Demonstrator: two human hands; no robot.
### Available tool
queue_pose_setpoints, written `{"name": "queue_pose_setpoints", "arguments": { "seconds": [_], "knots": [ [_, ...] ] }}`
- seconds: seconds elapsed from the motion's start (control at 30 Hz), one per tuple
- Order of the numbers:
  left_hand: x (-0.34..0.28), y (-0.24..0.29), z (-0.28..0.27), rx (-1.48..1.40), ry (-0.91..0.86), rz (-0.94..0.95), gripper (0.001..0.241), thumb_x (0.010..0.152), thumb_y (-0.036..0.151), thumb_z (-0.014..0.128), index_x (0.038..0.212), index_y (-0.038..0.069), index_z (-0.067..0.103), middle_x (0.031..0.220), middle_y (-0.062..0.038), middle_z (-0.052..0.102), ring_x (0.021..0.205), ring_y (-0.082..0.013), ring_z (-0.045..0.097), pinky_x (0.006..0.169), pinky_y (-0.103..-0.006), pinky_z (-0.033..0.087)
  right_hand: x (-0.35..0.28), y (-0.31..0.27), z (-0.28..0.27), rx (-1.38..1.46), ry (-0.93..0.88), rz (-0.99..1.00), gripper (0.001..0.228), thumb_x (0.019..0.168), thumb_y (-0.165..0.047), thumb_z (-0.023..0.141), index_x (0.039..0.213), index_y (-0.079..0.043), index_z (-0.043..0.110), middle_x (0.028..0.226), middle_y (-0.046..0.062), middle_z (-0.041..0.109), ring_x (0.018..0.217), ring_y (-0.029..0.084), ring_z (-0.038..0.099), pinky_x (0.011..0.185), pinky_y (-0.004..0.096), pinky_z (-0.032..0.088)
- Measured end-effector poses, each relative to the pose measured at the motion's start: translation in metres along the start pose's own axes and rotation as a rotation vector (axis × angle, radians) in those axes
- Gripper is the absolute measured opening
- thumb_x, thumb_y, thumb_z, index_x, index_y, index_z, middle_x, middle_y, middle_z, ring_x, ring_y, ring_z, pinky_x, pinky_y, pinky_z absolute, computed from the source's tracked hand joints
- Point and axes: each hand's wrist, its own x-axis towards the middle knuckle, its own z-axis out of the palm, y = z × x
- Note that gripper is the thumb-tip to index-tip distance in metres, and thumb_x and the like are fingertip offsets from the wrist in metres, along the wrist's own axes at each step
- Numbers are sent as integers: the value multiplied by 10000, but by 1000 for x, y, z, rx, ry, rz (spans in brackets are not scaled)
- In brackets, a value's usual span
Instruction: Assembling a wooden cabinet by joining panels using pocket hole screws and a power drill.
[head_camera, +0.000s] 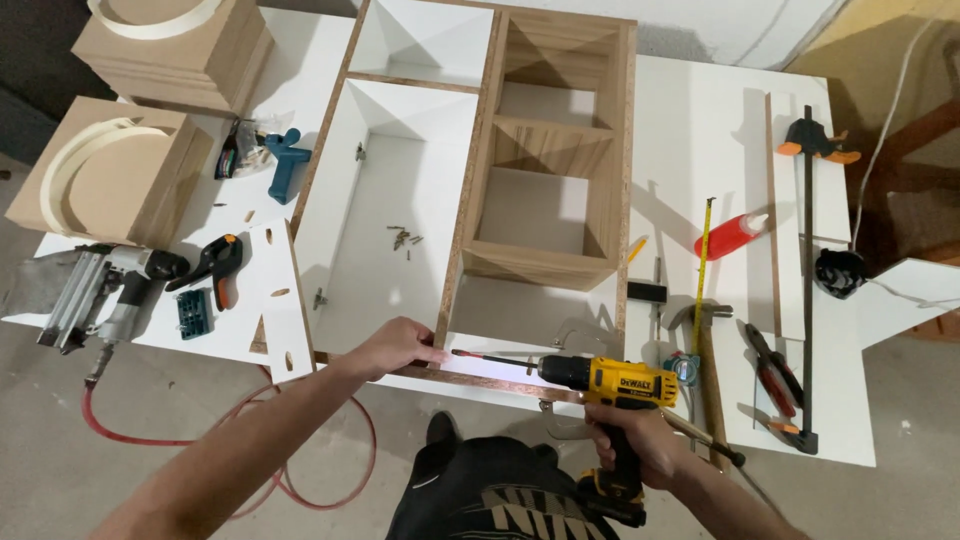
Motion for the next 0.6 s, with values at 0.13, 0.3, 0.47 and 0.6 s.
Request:
{"name": "queue_pose_setpoints", "arguments": {
  "seconds": [0.13,0.3,0.47,0.6],
  "knots": [
    [-5,4,-1,-7,-24,33,234,817,266,861,732,75,756,603,20,550,556,-100,433,581,-258,281,-1,-2,3,-33,90,27,168,969,-119,665,982,45,635,582,103,488,461,210,421,465,371,380],
    [-12,13,-2,58,-17,-21,274,830,303,835,951,57,829,834,-29,775,679,-123,605,652,-243,390,-3,-3,9,-5,88,66,168,968,-127,661,926,26,606,579,102,462,455,198,388,473,359,350],
    [-11,8,-4,33,-33,31,222,817,285,848,763,81,779,673,3,664,599,-97,527,599,-233,332,9,6,-1,19,86,76,200,978,-164,665,918,11,588,577,101,453,460,195,368,464,347,324],
    [-16,14,-5,14,-42,45,258,837,277,849,736,60,752,596,9,556,539,-97,438,572,-252,297,4,1,9,50,121,69,206,983,-166,652,972,37,616,568,101,444,441,194,358,456,343,320]
  ]
}}
